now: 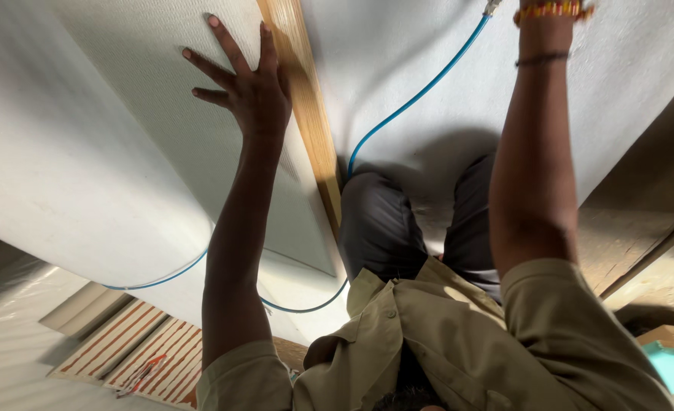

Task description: The person sits on the floor and uses a pneumatic staple gun to attach a white fabric to a wooden frame. They repeatedly pull the fabric taut with one hand and drive staples along the edge with the other, working along the length of the frame.

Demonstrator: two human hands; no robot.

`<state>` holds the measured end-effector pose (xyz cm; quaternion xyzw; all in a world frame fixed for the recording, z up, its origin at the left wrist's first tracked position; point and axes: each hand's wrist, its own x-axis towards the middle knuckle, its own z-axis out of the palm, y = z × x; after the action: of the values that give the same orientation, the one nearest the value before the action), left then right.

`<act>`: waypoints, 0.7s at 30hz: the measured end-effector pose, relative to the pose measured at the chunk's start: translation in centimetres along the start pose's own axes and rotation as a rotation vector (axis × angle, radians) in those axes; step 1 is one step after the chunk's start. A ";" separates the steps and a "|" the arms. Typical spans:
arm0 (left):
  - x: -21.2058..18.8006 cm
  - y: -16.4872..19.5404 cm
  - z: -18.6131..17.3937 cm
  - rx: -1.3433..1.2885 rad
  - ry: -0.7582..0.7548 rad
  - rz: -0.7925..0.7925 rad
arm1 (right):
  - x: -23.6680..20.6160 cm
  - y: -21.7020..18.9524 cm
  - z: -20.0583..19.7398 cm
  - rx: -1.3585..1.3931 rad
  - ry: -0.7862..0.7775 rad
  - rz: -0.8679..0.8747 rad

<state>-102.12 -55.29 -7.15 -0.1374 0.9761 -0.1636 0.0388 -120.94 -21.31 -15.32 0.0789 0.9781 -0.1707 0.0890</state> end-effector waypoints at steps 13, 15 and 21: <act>-0.6 0.9 -0.4 0.036 -0.155 -0.021 | 1.4 -2.7 -4.3 1.189 -0.461 0.282; -0.9 1.0 -0.7 0.023 -0.153 -0.029 | -2.3 -5.4 -6.7 1.408 -0.636 0.492; -1.5 1.2 -1.1 0.038 -0.224 -0.033 | -8.9 -14.7 -10.7 1.677 -0.945 1.164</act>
<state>-101.14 -53.40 -6.48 -0.1703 0.9600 -0.1662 0.1472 -116.59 -32.39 1.07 0.4857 0.2367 -0.7198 0.4358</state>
